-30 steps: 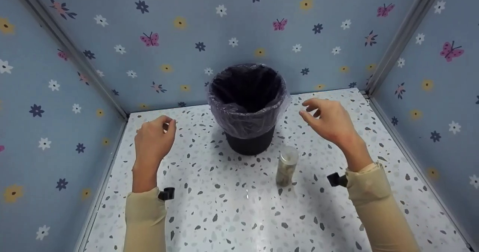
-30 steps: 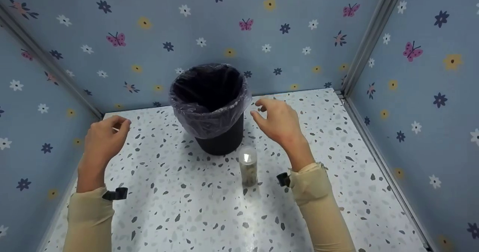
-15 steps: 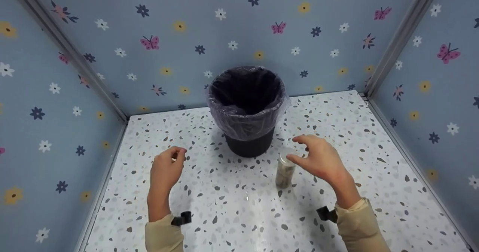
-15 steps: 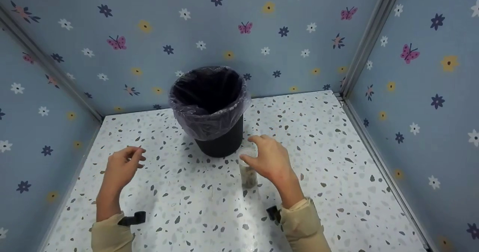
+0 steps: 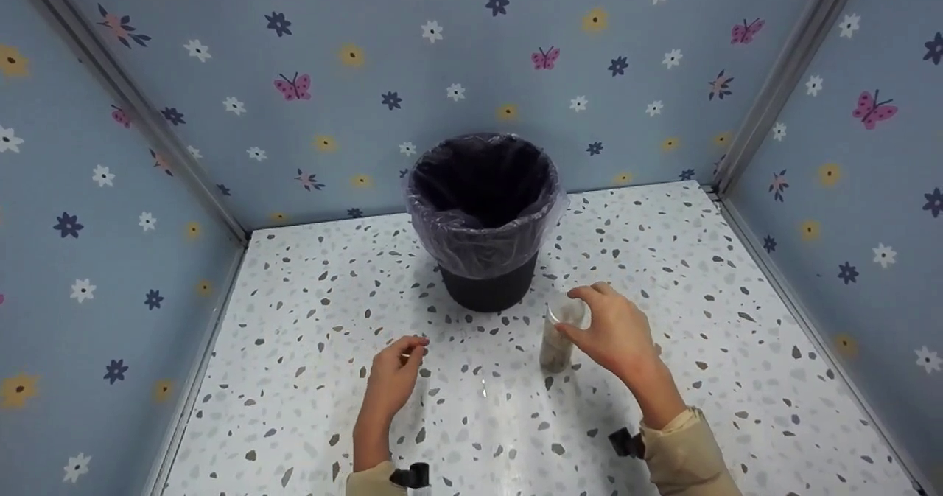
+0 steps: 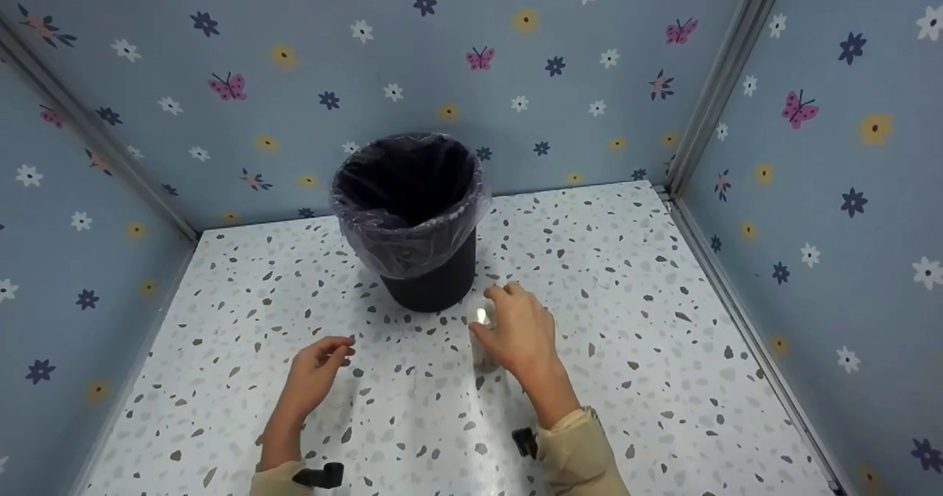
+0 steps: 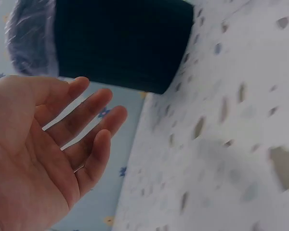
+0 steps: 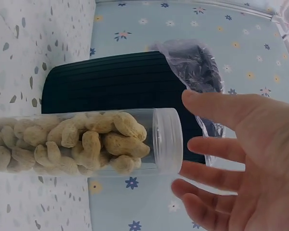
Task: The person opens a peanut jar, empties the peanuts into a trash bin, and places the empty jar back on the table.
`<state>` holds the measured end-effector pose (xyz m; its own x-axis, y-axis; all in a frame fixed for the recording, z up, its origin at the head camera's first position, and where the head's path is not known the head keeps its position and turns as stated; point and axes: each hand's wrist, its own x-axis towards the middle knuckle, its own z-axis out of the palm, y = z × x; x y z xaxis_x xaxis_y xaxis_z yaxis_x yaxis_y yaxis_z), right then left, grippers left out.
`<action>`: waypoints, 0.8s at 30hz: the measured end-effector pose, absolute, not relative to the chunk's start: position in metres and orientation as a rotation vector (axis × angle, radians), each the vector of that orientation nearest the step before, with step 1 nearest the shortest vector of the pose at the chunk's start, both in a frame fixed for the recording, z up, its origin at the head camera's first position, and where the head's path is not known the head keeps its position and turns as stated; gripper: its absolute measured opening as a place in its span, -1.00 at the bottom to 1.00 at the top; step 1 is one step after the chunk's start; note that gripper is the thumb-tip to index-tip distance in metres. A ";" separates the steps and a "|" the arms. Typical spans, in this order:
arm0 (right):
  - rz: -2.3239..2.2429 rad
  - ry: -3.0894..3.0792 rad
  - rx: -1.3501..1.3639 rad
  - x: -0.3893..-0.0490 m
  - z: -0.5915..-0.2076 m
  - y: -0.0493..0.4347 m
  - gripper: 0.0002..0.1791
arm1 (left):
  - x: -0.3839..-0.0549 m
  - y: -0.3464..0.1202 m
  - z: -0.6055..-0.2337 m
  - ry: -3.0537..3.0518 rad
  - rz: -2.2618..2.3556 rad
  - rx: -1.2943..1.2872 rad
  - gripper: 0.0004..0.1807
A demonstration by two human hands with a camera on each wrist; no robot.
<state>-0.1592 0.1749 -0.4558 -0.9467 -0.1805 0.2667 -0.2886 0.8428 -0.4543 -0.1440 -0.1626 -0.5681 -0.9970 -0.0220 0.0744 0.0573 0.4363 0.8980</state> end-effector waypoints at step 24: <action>0.723 -2.853 0.307 -0.168 -0.476 0.169 -0.35 | -0.142 -0.076 -0.608 -2.641 -1.880 -0.330 -0.57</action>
